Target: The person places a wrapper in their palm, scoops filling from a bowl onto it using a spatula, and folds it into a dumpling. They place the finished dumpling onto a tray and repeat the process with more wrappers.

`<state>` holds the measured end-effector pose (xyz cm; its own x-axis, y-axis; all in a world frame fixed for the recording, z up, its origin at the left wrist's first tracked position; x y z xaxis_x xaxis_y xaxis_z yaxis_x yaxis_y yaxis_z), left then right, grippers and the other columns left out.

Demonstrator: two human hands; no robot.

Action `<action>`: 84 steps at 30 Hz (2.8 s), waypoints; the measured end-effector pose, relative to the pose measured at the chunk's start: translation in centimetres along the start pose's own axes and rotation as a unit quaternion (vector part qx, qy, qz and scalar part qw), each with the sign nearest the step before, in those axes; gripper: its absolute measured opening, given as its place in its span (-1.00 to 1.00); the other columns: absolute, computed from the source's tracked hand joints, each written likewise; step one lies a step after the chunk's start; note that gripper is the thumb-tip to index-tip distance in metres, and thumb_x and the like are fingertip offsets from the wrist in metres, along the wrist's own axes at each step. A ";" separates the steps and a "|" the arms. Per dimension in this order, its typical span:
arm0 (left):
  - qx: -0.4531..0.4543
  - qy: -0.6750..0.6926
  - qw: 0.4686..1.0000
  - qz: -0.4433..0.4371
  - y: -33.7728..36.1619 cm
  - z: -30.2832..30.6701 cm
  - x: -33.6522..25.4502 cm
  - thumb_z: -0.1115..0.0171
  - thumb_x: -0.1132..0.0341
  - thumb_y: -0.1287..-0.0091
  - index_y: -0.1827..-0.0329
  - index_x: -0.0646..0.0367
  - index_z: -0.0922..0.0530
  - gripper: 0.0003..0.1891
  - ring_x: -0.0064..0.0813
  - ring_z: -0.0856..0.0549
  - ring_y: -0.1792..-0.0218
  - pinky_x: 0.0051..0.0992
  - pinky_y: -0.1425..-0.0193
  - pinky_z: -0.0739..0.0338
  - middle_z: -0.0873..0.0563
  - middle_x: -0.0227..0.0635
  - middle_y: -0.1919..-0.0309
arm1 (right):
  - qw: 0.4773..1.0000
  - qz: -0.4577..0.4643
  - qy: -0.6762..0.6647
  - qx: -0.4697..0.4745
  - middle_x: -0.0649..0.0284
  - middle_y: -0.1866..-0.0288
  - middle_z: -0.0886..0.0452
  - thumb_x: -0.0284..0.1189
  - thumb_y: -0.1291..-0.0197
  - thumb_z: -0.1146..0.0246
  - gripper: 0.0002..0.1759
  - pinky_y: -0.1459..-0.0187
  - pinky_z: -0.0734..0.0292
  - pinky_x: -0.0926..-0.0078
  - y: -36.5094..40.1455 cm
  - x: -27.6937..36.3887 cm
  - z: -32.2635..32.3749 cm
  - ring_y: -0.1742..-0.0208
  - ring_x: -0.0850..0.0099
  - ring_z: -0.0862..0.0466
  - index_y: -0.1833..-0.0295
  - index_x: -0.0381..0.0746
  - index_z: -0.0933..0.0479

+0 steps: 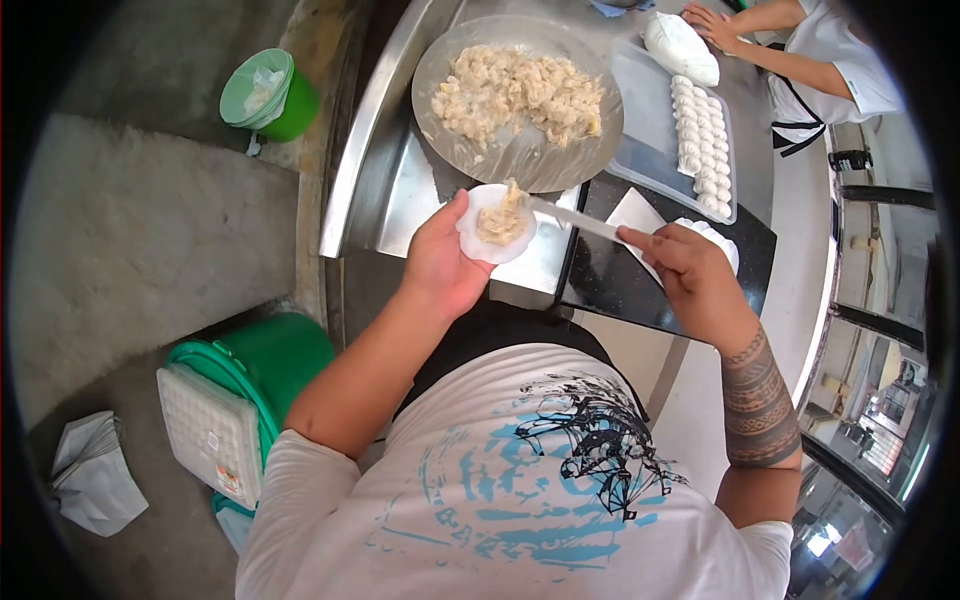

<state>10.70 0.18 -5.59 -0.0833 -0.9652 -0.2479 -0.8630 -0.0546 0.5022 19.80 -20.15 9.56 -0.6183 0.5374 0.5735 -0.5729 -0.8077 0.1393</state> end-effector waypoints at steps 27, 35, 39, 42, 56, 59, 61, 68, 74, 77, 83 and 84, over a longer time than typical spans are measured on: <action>0.037 -0.090 0.994 -0.054 2.4 -5.5 -4.5 0.04 0.06 -0.70 -0.50 0.39 -0.35 -0.44 0.02 -0.55 -0.48 0.06 -0.62 -0.39 -0.55 0.07 -0.45 | 0.940 -0.067 0.300 -0.146 0.08 0.13 -0.72 -0.52 -0.23 -0.30 -0.66 -0.04 -0.62 0.11 -8.8 -7.3 -3.6 -0.02 0.08 -0.71 -0.08 -0.11 -0.80; 0.110 -0.077 0.990 -0.040 4.1 -8.0 -4.6 0.00 -0.01 -0.68 -0.52 0.43 -0.32 -0.36 -0.04 -0.52 -0.51 -0.07 -0.65 -0.35 -0.55 0.06 -0.45 | 0.912 0.252 0.028 -0.322 0.21 -0.24 -0.65 -0.37 -0.19 -0.49 -0.74 -0.25 -0.47 0.08 -3.7 8.5 -2.1 -0.22 0.12 -0.60 -0.01 -0.08 -0.75; 0.186 -0.228 0.954 -0.058 6.0 -10.4 -3.8 0.01 0.03 -0.70 -0.53 0.37 -0.34 -0.41 -0.13 -0.57 -0.47 -0.11 -0.62 -0.39 -0.57 -0.02 -0.43 | 0.908 0.150 -0.206 -0.334 0.24 -0.26 -0.65 -0.31 -0.13 -0.53 -0.71 -0.26 -0.47 0.08 -4.2 5.6 -0.8 -0.26 0.13 -0.59 0.01 -0.06 -0.75; 0.203 -0.222 0.953 -0.043 6.6 -11.8 -2.8 -0.04 0.09 -0.68 -0.51 0.37 -0.38 -0.45 -0.19 -0.60 -0.44 -0.13 -0.57 -0.45 -0.61 -0.06 -0.41 | 0.904 0.188 -0.168 -0.344 0.26 -0.30 -0.64 -0.30 -0.10 -0.54 -0.69 -0.27 -0.46 0.09 -1.7 7.6 1.4 -0.28 0.13 -0.57 0.01 -0.04 -0.76; 0.287 -0.413 0.862 -0.067 8.6 -18.0 7.0 -0.54 0.53 -0.30 -0.42 0.20 -0.48 -0.37 -0.32 -0.71 -0.29 -0.28 -0.36 -0.66 -0.74 -0.28 -0.19 | 0.846 0.124 -0.307 -0.418 0.16 -0.24 -0.69 -0.30 -0.27 -0.54 -0.67 -0.30 -0.52 0.29 9.8 3.9 4.6 -0.26 0.23 -0.64 -0.08 -0.19 -0.75; 0.288 -0.334 0.895 -0.067 10.3 -20.2 9.1 -0.57 0.59 -0.22 -0.38 0.21 -0.49 -0.35 -0.36 -0.76 -0.19 -0.36 -0.28 -0.69 -0.75 -0.26 -0.13 | 0.814 0.141 -0.300 -0.477 0.15 -0.21 -0.70 -0.22 -0.23 -0.59 -0.48 -0.26 -0.53 0.32 14.0 5.3 5.5 -0.21 0.28 -0.65 -0.22 -0.22 -0.69; 0.313 -0.291 0.901 -0.070 11.3 -21.1 10.8 -0.59 0.61 -0.18 -0.42 0.21 -0.45 -0.28 -0.35 -0.75 -0.21 -0.37 -0.28 -0.70 -0.74 -0.21 -0.18 | 0.792 0.117 -0.342 -0.491 0.19 -0.17 -0.71 -0.22 -0.20 -0.61 -0.41 -0.19 -0.54 0.36 16.6 4.4 4.8 -0.12 0.34 -0.67 -0.27 -0.25 -0.65; 0.350 -0.241 0.905 -0.005 14.5 -21.6 18.0 -0.72 0.46 -0.12 -0.42 0.15 -0.44 -0.20 -0.38 -0.75 -0.18 -0.43 -0.21 -0.70 -0.71 -0.10 -0.28 | 0.785 0.110 -0.309 -0.525 0.23 0.22 -0.76 -0.42 -0.27 -0.52 -0.79 0.06 -0.58 0.42 24.0 3.3 5.7 0.19 0.35 -0.67 0.06 -0.28 -0.72; 0.373 -0.399 0.831 -0.108 17.5 -21.8 21.3 -0.62 0.48 -0.24 -0.24 0.24 -0.60 -0.48 -0.44 -0.74 -0.12 -0.44 -0.25 -0.62 -0.74 -0.19 -0.14 | 0.799 0.104 -0.284 -0.520 0.24 0.22 -0.77 -0.41 -0.27 -0.52 -0.80 0.06 -0.56 0.41 29.0 1.8 5.3 0.19 0.33 -0.68 0.07 -0.26 -0.73; 0.421 -0.490 0.742 -0.178 19.2 -22.8 22.0 -0.59 0.51 -0.23 -0.17 0.27 -0.67 -0.56 -0.39 -0.71 -0.14 -0.40 -0.27 -0.58 -0.73 -0.15 -0.10 | 0.810 0.084 -0.311 -0.490 0.26 0.23 -0.75 -0.41 -0.27 -0.52 -0.83 0.05 -0.55 0.40 30.7 1.7 5.3 0.19 0.34 -0.67 0.11 -0.24 -0.72; 0.432 -0.431 0.766 -0.201 21.3 -23.0 24.1 -0.60 0.58 -0.18 -0.09 0.21 -0.61 -0.56 -0.36 -0.68 -0.20 -0.38 -0.28 -0.60 -0.67 -0.12 -0.17 | 0.855 0.140 -0.223 -0.447 0.24 0.19 -0.64 -0.43 -0.32 -0.49 -0.82 0.09 -0.53 0.48 32.4 2.8 5.3 0.16 0.40 -0.60 0.13 -0.29 -0.67; 0.407 -0.378 0.812 -0.182 21.2 -22.2 24.3 -0.59 0.59 -0.18 -0.08 0.20 -0.60 -0.56 -0.36 -0.68 -0.20 -0.37 -0.28 -0.61 -0.67 -0.13 -0.16 | 0.857 0.137 -0.206 -0.452 0.24 0.19 -0.63 -0.42 -0.32 -0.49 -0.82 0.10 -0.53 0.48 32.6 3.1 5.3 0.16 0.41 -0.60 0.13 -0.28 -0.67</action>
<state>1.44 -30.09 17.42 0.2335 -0.4738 -0.8491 -0.9169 0.1835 -0.3545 1.99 -46.11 20.16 -0.6601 0.0750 0.7474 -0.7346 -0.2722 -0.6215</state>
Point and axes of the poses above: each hand's wrist, its own y-axis away from the middle knuckle, its own z-axis out of the back of the hand, x = y × z, the point moved 8 cm from there along -y, towards the middle knuckle
